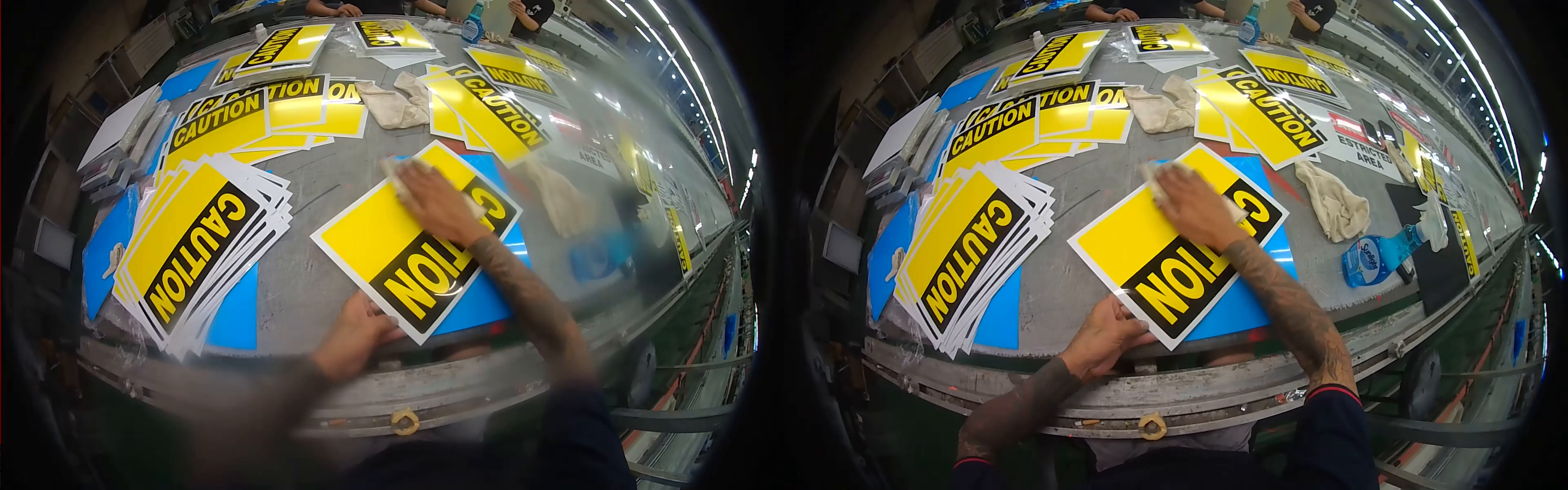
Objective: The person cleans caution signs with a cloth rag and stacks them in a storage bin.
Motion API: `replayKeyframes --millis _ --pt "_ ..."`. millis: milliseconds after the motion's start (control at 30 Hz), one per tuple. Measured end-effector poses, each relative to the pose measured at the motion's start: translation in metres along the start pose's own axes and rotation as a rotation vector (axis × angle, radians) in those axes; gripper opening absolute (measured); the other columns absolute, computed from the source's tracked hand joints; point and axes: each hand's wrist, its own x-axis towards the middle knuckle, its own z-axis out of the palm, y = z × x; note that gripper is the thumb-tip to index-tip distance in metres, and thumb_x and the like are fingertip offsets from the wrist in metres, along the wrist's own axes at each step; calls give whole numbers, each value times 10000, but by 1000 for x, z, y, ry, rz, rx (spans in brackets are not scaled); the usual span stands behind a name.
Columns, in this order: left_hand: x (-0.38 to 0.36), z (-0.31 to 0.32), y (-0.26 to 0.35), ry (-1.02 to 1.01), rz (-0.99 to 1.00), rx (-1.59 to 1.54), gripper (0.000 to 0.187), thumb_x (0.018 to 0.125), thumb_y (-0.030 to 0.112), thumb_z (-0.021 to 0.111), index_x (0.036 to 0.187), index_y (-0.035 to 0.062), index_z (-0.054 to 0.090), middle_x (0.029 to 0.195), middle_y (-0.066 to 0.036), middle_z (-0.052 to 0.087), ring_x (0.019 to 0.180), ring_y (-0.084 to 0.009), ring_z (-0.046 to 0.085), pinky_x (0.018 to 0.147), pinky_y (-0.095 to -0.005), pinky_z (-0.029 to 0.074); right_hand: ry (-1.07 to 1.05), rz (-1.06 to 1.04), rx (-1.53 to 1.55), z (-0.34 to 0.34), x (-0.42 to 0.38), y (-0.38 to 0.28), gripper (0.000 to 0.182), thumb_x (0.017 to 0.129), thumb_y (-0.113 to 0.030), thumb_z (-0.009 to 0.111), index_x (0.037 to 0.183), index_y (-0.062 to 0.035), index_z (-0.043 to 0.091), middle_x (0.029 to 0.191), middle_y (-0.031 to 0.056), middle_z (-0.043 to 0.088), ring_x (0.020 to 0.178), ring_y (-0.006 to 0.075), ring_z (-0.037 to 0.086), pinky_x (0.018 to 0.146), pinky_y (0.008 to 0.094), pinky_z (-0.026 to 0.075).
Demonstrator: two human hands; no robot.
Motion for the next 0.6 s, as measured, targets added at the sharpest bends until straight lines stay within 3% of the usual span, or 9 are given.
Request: replayKeyframes --millis 133,200,267,300,367,400,433,533,600 --pt "-1 -3 2 -26 3 41 537 990 -103 536 1505 1 424 1459 -130 575 1321 -224 621 1100 -386 560 -158 -151 253 -18 -16 -96 566 1138 -375 387 1614 -77 455 1683 143 429 1597 309 323 1333 480 183" --pt "9 -17 -9 -134 78 -120 527 938 -79 573 1449 10 483 1425 -122 594 1308 -241 622 1139 -440 528 -233 -208 410 -21 -22 -118 525 1121 -332 423 1587 -105 511 1672 133 451 1594 298 334 1336 482 183" --pt "13 -35 -13 -267 127 -234 488 901 0 589 1385 13 534 1407 -143 601 1306 -295 611 1194 -513 455 -258 -196 624 -23 -27 -131 470 1088 -235 504 1532 -100 574 1595 135 546 1527 318 447 1297 474 289" --pt "15 -40 -14 -295 130 -324 485 910 44 589 1390 12 530 1409 -157 597 1312 -310 602 1199 -523 442 -262 -157 697 -28 -34 -133 451 1073 -212 541 1503 -92 604 1550 136 596 1487 336 506 1269 457 351" --pt "18 -42 -17 -379 108 -501 492 929 132 590 1401 9 523 1413 -184 589 1326 -340 586 1208 -543 417 -172 -73 758 -33 -48 -135 402 1047 -264 627 1375 -44 698 1392 159 710 1249 334 699 1070 388 536" --pt "15 -39 -16 -359 103 -501 525 969 265 576 1419 2 510 1426 -214 571 1353 -370 561 1209 -559 406 -250 123 825 -45 -54 -139 375 1041 -292 663 1283 -16 742 1255 181 769 1037 267 761 902 338 573" --pt "10 -30 -11 -312 90 -487 543 983 299 573 1430 0 503 1433 -216 567 1354 -369 561 1205 -559 409 -260 249 910 -58 -62 -141 397 1070 -338 649 1245 1 756 1131 164 794 922 170 716 821 315 559" --pt "0 -13 -2 -164 78 -440 641 1046 437 557 1492 -14 465 1457 -222 557 1375 -372 555 1196 -558 414 -121 511 1440 -65 -104 -135 462 1097 -369 638 1252 52 744 1097 75 772 978 130 673 861 295 541" --pt "4 -15 7 -153 99 -425 718 1066 511 551 1530 -23 433 1505 -226 541 1403 -376 544 1194 -557 415 35 687 1302 -87 -117 -112 401 1089 -330 651 1229 29 761 1112 64 770 1001 120 673 870 303 537"
